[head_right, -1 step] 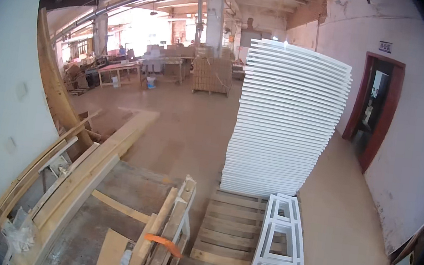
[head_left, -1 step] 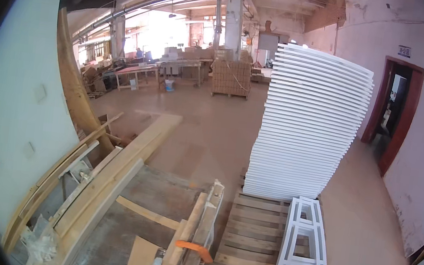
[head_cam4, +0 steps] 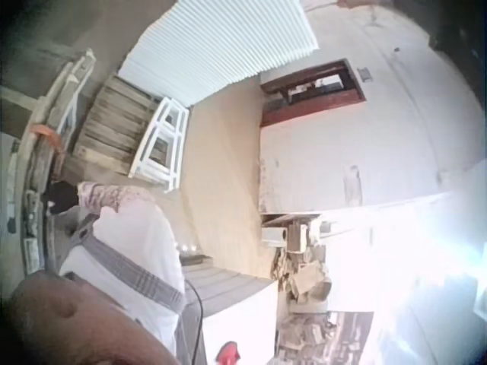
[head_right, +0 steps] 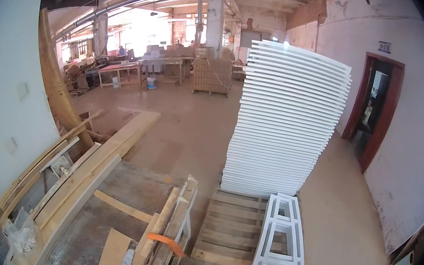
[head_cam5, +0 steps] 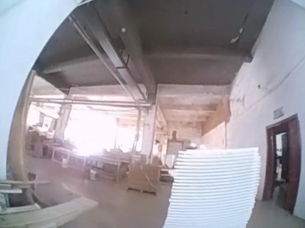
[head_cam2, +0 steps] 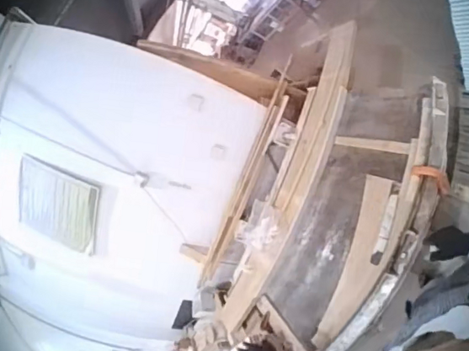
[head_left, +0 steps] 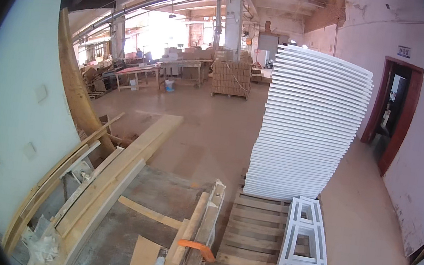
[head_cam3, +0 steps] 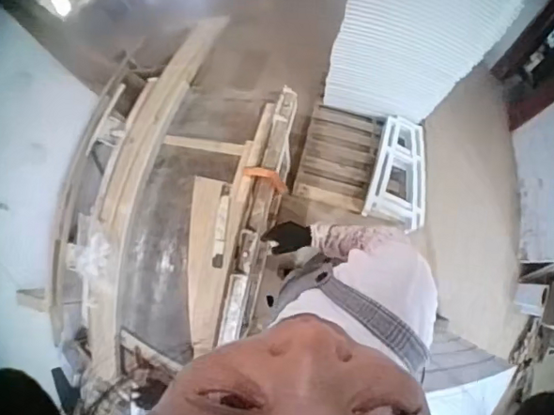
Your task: The person wipes white wooden frames with a cloth on a workbench and stacks them onto a wooden pallet.
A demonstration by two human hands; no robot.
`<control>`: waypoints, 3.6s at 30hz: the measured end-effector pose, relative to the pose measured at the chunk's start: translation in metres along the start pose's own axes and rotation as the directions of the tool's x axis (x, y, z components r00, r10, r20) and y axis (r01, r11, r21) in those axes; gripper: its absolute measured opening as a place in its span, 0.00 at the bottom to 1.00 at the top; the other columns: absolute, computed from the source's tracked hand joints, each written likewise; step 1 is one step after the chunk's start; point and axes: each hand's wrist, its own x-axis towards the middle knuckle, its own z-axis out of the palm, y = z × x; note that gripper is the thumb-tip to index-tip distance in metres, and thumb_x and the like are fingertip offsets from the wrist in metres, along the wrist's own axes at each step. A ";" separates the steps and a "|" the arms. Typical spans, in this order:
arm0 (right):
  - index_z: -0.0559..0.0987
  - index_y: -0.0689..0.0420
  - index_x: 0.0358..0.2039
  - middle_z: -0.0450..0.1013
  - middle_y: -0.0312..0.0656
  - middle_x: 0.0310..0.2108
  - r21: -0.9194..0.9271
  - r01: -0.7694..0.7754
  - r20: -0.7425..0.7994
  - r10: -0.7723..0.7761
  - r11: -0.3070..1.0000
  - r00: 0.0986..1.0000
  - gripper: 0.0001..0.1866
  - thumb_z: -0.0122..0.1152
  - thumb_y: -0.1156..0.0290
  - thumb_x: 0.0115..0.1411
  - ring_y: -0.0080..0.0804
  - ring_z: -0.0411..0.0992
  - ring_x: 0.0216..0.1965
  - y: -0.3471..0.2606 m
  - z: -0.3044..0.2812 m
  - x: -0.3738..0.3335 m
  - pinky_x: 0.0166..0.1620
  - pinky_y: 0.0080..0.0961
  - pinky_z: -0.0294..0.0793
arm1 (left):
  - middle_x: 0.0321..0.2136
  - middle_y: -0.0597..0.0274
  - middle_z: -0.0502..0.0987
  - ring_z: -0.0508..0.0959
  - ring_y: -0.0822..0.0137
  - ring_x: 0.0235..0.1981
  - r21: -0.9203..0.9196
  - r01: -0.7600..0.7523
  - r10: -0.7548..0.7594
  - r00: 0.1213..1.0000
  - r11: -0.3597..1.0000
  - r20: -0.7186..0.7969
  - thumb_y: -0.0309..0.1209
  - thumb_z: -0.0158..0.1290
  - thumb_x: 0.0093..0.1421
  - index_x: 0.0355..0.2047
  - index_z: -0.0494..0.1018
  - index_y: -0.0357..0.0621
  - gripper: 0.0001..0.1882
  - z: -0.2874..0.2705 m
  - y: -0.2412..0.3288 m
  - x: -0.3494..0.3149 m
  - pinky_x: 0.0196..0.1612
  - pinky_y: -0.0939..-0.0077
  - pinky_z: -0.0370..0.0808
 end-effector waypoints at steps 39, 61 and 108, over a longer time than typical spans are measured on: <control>0.79 0.57 0.33 0.71 0.31 0.24 0.209 -0.350 0.359 0.261 0.913 0.896 0.16 0.67 0.56 0.59 0.22 0.69 0.25 -0.009 -0.049 0.399 0.29 0.25 0.68 | 0.30 0.57 0.77 0.79 0.57 0.33 0.579 0.518 -0.641 0.767 0.630 0.010 0.45 0.58 0.55 0.49 0.74 0.43 0.25 -0.135 -0.093 -0.271 0.38 0.59 0.74; 0.78 0.62 0.30 0.76 0.54 0.28 -0.668 0.033 0.131 0.074 0.744 0.989 0.27 0.64 0.45 0.57 0.58 0.75 0.35 0.143 -0.068 0.511 0.37 0.48 0.71 | 0.38 0.54 0.77 0.76 0.53 0.44 0.222 0.534 -0.511 0.846 0.816 -0.153 0.49 0.60 0.53 0.46 0.77 0.45 0.26 -0.006 -0.215 -0.173 0.47 0.56 0.72; 0.75 0.58 0.44 0.73 0.41 0.39 0.250 -0.308 0.104 0.291 0.918 0.951 0.25 0.76 0.63 0.50 0.33 0.73 0.42 0.115 -0.055 0.424 0.47 0.34 0.73 | 0.37 0.57 0.75 0.73 0.53 0.42 0.221 0.659 -0.600 0.749 0.719 -0.280 0.38 0.61 0.56 0.41 0.75 0.42 0.17 -0.006 -0.200 -0.162 0.48 0.55 0.66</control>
